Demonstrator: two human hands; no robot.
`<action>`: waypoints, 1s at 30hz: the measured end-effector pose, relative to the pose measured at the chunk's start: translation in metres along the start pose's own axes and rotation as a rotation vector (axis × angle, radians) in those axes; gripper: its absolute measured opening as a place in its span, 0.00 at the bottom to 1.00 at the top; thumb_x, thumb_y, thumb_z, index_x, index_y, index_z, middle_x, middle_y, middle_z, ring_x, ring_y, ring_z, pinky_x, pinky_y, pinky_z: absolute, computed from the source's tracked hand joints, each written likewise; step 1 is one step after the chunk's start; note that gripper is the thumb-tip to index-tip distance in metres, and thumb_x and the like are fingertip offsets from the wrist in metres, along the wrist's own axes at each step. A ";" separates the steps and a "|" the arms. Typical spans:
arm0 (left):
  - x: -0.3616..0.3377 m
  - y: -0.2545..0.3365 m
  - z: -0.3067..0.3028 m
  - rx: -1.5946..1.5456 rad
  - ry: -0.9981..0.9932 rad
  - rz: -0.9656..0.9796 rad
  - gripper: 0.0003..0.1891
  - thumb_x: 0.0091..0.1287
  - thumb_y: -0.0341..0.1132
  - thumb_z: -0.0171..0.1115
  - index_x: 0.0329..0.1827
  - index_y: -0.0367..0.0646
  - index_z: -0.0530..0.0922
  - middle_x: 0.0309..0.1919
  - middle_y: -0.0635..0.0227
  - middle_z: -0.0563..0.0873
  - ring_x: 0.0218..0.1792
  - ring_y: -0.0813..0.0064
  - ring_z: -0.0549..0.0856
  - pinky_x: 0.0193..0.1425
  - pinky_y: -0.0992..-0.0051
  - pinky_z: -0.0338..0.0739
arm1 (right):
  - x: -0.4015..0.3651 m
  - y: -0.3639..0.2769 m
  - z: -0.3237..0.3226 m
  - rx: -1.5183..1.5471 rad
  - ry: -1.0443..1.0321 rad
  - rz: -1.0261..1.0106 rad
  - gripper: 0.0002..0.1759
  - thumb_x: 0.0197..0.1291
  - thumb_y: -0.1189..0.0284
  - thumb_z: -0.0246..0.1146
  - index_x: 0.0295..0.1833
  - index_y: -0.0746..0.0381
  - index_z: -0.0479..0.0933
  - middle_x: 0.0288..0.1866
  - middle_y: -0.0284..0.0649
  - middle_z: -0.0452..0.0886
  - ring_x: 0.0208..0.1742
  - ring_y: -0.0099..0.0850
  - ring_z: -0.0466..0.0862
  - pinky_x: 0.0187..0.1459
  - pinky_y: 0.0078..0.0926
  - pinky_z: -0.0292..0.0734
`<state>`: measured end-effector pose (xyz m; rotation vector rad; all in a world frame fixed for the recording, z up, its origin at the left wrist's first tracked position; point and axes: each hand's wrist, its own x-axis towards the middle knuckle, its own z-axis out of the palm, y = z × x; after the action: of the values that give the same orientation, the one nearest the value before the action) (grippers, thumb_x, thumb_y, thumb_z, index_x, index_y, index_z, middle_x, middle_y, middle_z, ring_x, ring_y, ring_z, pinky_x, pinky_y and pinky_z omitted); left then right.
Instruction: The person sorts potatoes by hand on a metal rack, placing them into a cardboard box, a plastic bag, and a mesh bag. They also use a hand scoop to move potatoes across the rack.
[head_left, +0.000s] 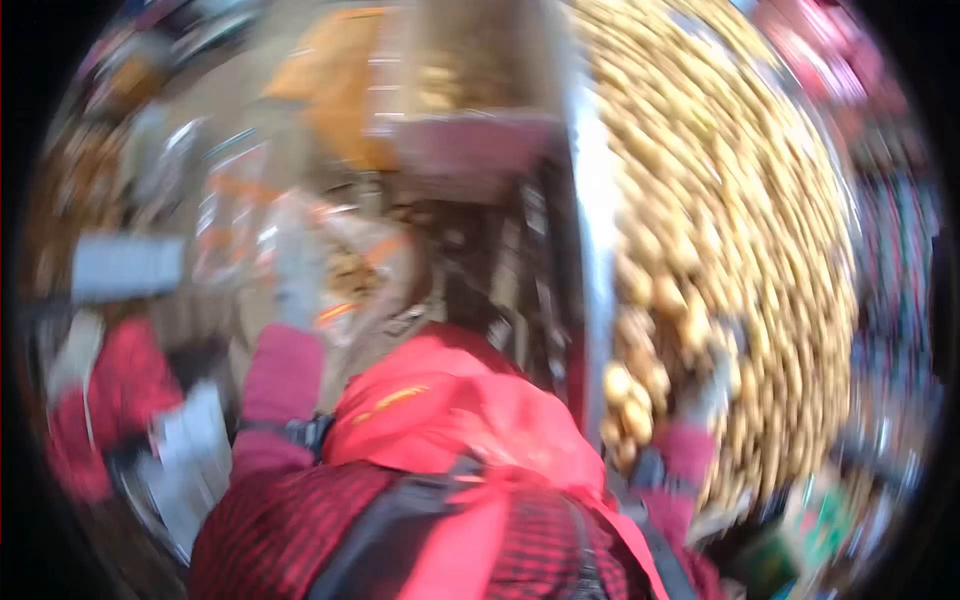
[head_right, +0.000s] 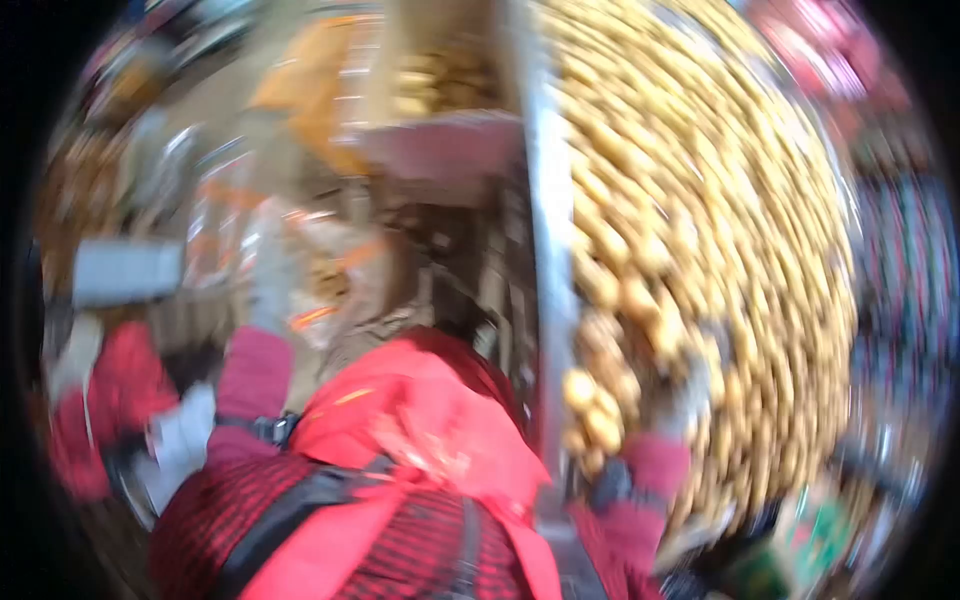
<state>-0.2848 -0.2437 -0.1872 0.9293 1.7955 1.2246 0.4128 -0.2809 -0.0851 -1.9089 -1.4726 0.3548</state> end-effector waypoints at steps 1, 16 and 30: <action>0.028 -0.012 -0.008 0.481 -0.052 0.369 0.28 0.84 0.43 0.41 0.83 0.43 0.62 0.83 0.55 0.64 0.84 0.61 0.60 0.89 0.60 0.51 | 0.003 0.051 -0.007 -0.467 0.023 -0.376 0.16 0.66 0.75 0.68 0.59 0.62 0.80 0.57 0.43 0.84 0.60 0.38 0.83 0.58 0.39 0.81; -0.020 0.233 0.273 -0.114 -0.562 0.406 0.23 0.82 0.36 0.55 0.76 0.36 0.72 0.64 0.55 0.83 0.57 0.67 0.86 0.62 0.68 0.81 | -0.026 -0.071 -0.103 0.157 -0.276 0.346 0.14 0.73 0.62 0.64 0.51 0.60 0.87 0.40 0.39 0.91 0.40 0.31 0.89 0.44 0.30 0.83; -0.156 0.273 0.472 0.569 -1.284 1.554 0.35 0.56 0.40 0.76 0.71 0.55 0.77 0.59 0.61 0.84 0.58 0.59 0.83 0.62 0.59 0.77 | -0.003 -0.088 -0.058 -0.475 -0.680 0.221 0.17 0.61 0.57 0.70 0.43 0.60 0.79 0.37 0.48 0.87 0.42 0.51 0.88 0.44 0.49 0.81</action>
<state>0.2421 -0.1172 -0.0181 2.7781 0.0831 0.3549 0.3810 -0.2935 0.0149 -2.4906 -1.8988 0.8893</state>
